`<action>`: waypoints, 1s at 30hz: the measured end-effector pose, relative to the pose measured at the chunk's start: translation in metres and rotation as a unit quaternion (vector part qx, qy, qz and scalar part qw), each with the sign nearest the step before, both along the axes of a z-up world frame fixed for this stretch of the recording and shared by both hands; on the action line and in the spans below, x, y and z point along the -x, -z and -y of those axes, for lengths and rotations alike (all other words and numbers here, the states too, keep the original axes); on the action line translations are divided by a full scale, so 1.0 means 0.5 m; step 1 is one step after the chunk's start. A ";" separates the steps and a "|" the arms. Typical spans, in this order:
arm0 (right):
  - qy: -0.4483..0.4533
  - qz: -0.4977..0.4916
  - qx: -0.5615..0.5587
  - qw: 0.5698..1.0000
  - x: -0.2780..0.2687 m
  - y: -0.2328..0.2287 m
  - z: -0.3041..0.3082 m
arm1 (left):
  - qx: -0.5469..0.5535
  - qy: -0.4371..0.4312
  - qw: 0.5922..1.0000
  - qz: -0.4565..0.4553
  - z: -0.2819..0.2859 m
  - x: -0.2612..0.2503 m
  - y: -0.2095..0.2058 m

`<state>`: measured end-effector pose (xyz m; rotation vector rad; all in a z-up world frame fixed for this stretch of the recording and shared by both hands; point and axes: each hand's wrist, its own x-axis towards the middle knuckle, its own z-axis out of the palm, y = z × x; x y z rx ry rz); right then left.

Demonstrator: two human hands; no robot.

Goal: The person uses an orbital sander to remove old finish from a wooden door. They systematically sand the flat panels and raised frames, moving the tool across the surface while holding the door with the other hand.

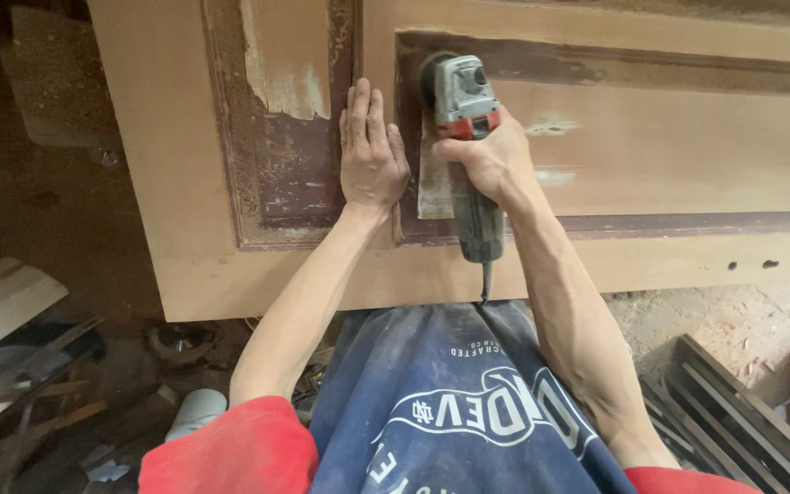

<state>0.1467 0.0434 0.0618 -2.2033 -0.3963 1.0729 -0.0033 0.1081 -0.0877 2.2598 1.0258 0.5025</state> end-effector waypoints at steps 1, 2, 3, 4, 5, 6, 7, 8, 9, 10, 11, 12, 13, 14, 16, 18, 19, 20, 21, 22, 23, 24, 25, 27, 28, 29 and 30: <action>-0.008 0.013 0.009 1.000 0.001 0.000 0.001 | 0.003 0.000 1.000 0.002 0.002 -0.001 0.001; -0.017 0.024 0.017 0.999 0.005 0.001 0.000 | 0.002 -0.001 1.000 0.004 0.002 0.002 0.002; -0.012 0.016 0.016 1.000 0.008 0.002 0.000 | 0.000 -0.003 1.000 0.006 0.002 0.003 0.002; -0.008 0.009 0.015 1.000 0.008 0.002 -0.001 | -0.002 -0.007 1.000 0.008 0.002 0.003 0.001; -0.004 0.002 0.015 1.000 0.007 0.001 -0.002 | -0.002 -0.007 1.000 0.010 0.000 0.005 0.001; -0.001 0.005 0.021 1.000 0.003 0.001 -0.001 | -0.001 -0.006 1.000 0.013 0.000 0.004 0.000; 0.002 0.008 0.027 1.000 -0.003 0.001 0.002 | 0.000 -0.005 1.000 0.015 0.000 0.002 0.000; 0.006 0.010 0.034 0.999 -0.007 0.001 0.007 | 0.001 -0.006 1.000 0.015 0.000 0.003 -0.001; 0.015 0.002 0.033 0.999 -0.014 0.000 0.015 | 0.001 -0.006 1.000 0.014 0.001 0.004 -0.002; 0.027 -0.004 0.032 0.999 -0.023 -0.002 0.025 | 0.002 -0.005 1.000 0.013 0.000 0.003 -0.004; 0.039 -0.011 0.031 0.999 -0.032 -0.005 0.036 | 0.001 -0.005 1.000 0.011 -0.001 0.004 -0.005; 0.040 -0.014 0.027 0.999 -0.041 -0.007 0.048 | 0.000 -0.003 1.000 0.011 -0.001 0.003 -0.007; 0.040 -0.016 0.024 0.999 -0.050 -0.008 0.062 | -0.001 -0.001 1.000 0.010 -0.003 0.000 -0.008; 0.041 -0.020 0.022 0.999 -0.058 -0.010 0.078 | -0.003 -0.003 1.000 0.012 -0.001 0.000 -0.009; 0.062 -0.016 0.029 0.998 -0.073 -0.013 0.102 | -0.007 -0.006 1.000 0.015 0.000 0.000 -0.008; 0.075 -0.017 0.025 0.997 -0.074 -0.010 0.113 | -0.012 -0.001 1.000 0.011 0.001 -0.002 -0.005; 0.078 -0.019 0.018 0.997 -0.072 -0.010 0.114 | -0.014 0.002 1.000 0.009 0.002 -0.003 -0.004; 0.081 -0.022 0.011 0.996 -0.067 -0.010 0.111 | -0.013 0.001 1.000 0.010 0.002 0.000 -0.004; 0.057 -0.017 0.036 0.998 -0.055 -0.009 0.106 | -0.013 0.000 1.000 0.012 0.002 0.002 -0.004; 0.033 -0.011 0.061 0.998 -0.044 -0.008 0.099 | -0.012 -0.001 1.000 0.015 0.003 0.000 -0.005; 0.009 -0.006 0.085 0.996 -0.027 -0.004 0.090 | -0.005 0.002 1.000 0.017 0.003 0.002 -0.007; -0.006 0.009 0.080 0.997 -0.016 -0.004 0.084 | 0.000 0.003 1.000 0.020 0.001 0.004 -0.008; -0.022 0.025 0.074 0.997 -0.008 -0.006 0.081 | 0.006 0.004 1.000 0.022 0.002 0.004 -0.009; -0.026 0.021 0.070 0.997 0.003 -0.010 0.076 | 0.019 0.002 0.999 0.035 0.001 0.009 -0.010; -0.015 0.005 0.072 0.997 0.002 -0.014 0.077 | 0.025 -0.001 0.999 0.043 0.001 0.009 -0.009; -0.004 -0.011 0.074 0.997 0.006 -0.014 0.075 | 0.021 -0.001 0.999 0.043 0.000 0.011 -0.008; -0.015 0.001 0.080 0.997 0.002 -0.019 0.078 | 0.019 -0.001 0.999 0.044 0.001 0.010 -0.007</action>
